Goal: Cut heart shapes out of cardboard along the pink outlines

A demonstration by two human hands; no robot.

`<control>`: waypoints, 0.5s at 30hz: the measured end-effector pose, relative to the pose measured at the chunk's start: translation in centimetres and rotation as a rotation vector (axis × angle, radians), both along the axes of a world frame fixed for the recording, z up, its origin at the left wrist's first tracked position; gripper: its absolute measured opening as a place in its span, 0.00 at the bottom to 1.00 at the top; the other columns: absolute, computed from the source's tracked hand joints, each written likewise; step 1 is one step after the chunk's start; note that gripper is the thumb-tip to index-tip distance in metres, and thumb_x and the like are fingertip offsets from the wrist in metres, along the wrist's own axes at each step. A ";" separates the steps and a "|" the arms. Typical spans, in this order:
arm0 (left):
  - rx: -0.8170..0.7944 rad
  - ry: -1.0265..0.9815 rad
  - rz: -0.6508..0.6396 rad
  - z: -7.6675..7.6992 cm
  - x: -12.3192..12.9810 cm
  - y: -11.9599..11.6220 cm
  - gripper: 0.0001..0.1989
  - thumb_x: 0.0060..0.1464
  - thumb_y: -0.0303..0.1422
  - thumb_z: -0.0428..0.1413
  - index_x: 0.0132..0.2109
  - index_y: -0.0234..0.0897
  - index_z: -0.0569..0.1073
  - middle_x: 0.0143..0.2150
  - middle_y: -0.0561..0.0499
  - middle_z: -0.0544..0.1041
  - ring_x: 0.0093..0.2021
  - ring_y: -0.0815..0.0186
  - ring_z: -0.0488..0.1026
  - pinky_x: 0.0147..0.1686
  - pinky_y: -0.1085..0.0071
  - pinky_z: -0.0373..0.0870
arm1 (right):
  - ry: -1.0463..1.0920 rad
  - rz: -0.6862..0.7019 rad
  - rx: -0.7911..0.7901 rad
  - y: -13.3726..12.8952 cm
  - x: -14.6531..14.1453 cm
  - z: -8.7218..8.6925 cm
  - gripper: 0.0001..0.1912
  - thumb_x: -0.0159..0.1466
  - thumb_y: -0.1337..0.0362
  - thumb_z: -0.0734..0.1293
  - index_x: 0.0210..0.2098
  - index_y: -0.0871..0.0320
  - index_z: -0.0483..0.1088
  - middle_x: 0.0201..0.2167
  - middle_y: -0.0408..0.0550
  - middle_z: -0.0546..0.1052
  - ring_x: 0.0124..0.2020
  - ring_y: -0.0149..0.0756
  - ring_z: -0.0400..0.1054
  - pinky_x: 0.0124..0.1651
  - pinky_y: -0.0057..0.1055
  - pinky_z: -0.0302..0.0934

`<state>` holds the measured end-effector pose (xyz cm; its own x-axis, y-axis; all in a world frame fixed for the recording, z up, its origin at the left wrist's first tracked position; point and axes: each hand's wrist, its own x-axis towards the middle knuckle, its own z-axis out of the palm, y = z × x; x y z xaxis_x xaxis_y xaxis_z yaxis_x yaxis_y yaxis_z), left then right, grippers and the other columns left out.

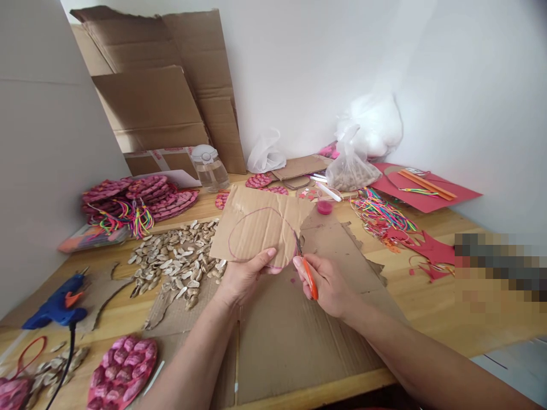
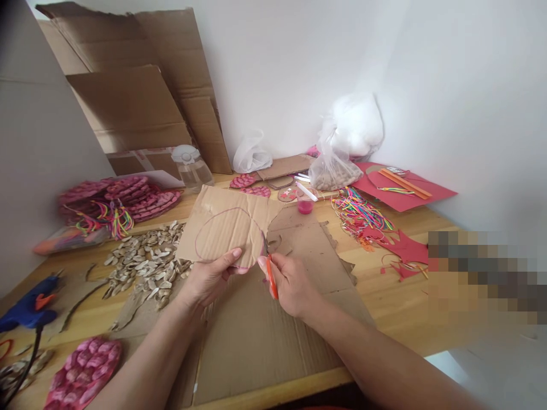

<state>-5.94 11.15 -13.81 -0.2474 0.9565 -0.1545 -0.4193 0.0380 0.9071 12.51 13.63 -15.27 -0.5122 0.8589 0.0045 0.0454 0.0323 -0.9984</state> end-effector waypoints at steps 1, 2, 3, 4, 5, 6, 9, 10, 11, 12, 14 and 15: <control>-0.001 -0.002 -0.007 0.0 -0.1 0.0 0.14 0.39 0.32 0.73 0.34 0.29 0.81 0.36 0.42 0.83 0.41 0.55 0.81 0.27 0.70 0.83 | -0.001 0.006 -0.008 0.0 0.0 0.1 0.26 0.68 0.42 0.61 0.25 0.56 0.58 0.17 0.36 0.62 0.17 0.25 0.59 0.21 0.25 0.49; -0.001 -0.002 -0.018 -0.1 -0.1 0.0 0.14 0.39 0.32 0.73 0.34 0.29 0.81 0.37 0.42 0.83 0.41 0.55 0.81 0.27 0.70 0.83 | -0.002 0.010 -0.014 0.1 0.0 0.1 0.26 0.68 0.42 0.61 0.25 0.56 0.59 0.16 0.36 0.63 0.17 0.25 0.60 0.21 0.25 0.50; 0.001 -0.002 -0.031 -0.2 -0.2 -0.1 0.14 0.39 0.31 0.73 0.34 0.30 0.82 0.38 0.42 0.83 0.40 0.56 0.81 0.27 0.70 0.83 | -0.005 0.009 -0.016 0.1 0.1 0.2 0.26 0.68 0.41 0.61 0.25 0.56 0.60 0.16 0.37 0.64 0.17 0.26 0.60 0.21 0.25 0.50; 0.004 -0.002 -0.045 -0.3 -0.1 -0.1 0.14 0.40 0.31 0.73 0.34 0.30 0.82 0.39 0.42 0.83 0.40 0.56 0.81 0.28 0.70 0.83 | -0.010 0.003 -0.013 0.1 0.1 0.3 0.26 0.67 0.41 0.61 0.26 0.56 0.61 0.15 0.38 0.65 0.17 0.26 0.60 0.21 0.25 0.50; 0.005 -0.001 -0.059 -0.3 -0.1 -0.1 0.13 0.40 0.31 0.73 0.34 0.30 0.82 0.41 0.43 0.83 0.40 0.57 0.81 0.28 0.70 0.83 | -0.016 -0.006 -0.007 0.1 0.1 0.5 0.27 0.67 0.40 0.61 0.26 0.56 0.62 0.15 0.38 0.66 0.16 0.26 0.60 0.21 0.25 0.50; 0.005 -0.002 -0.074 -0.4 0.0 -0.1 0.13 0.41 0.31 0.73 0.34 0.30 0.82 0.41 0.43 0.84 0.40 0.57 0.81 0.29 0.70 0.83 | -0.021 -0.014 0.001 0.1 0.1 0.6 0.27 0.67 0.39 0.61 0.26 0.57 0.62 0.14 0.39 0.66 0.16 0.26 0.60 0.21 0.25 0.50; 0.007 0.000 -0.090 -0.3 0.0 -0.2 0.14 0.42 0.31 0.72 0.38 0.30 0.82 0.43 0.43 0.84 0.40 0.59 0.81 0.28 0.71 0.83 | -0.012 -0.022 0.004 0.1 0.1 0.8 0.28 0.66 0.39 0.61 0.25 0.57 0.62 0.13 0.38 0.65 0.16 0.26 0.60 0.21 0.25 0.50; 0.012 0.003 -0.093 -0.2 0.0 -0.2 0.15 0.43 0.31 0.72 0.39 0.31 0.82 0.43 0.43 0.84 0.39 0.59 0.81 0.28 0.71 0.83 | -0.005 -0.018 -0.001 0.0 0.1 0.7 0.28 0.66 0.39 0.61 0.25 0.56 0.62 0.13 0.38 0.64 0.16 0.26 0.60 0.21 0.25 0.49; 0.019 0.006 -0.095 -0.2 0.0 -0.2 0.16 0.43 0.31 0.72 0.40 0.31 0.82 0.44 0.43 0.83 0.39 0.59 0.81 0.28 0.71 0.83 | -0.002 -0.014 -0.007 0.0 0.1 0.6 0.28 0.66 0.39 0.61 0.25 0.56 0.61 0.13 0.37 0.64 0.16 0.26 0.60 0.21 0.25 0.49; 0.027 0.010 -0.096 -0.1 0.0 -0.2 0.16 0.43 0.31 0.72 0.41 0.30 0.82 0.44 0.43 0.83 0.39 0.59 0.81 0.28 0.71 0.83 | -0.001 -0.013 -0.010 0.0 0.1 0.5 0.28 0.66 0.39 0.61 0.24 0.56 0.61 0.13 0.37 0.63 0.16 0.26 0.60 0.21 0.25 0.49; 0.035 0.014 -0.096 -0.1 -0.1 -0.1 0.16 0.43 0.31 0.72 0.41 0.30 0.82 0.45 0.43 0.83 0.39 0.59 0.81 0.27 0.71 0.83 | -0.004 -0.012 -0.005 0.0 0.1 0.3 0.28 0.67 0.39 0.60 0.24 0.56 0.61 0.13 0.37 0.64 0.16 0.26 0.59 0.21 0.26 0.49; 0.032 0.014 -0.090 0.0 -0.1 -0.1 0.16 0.43 0.31 0.72 0.40 0.30 0.82 0.45 0.43 0.83 0.39 0.58 0.81 0.27 0.71 0.83 | -0.003 -0.013 0.000 0.0 0.1 0.3 0.28 0.67 0.39 0.60 0.24 0.56 0.61 0.13 0.37 0.64 0.16 0.26 0.59 0.21 0.26 0.50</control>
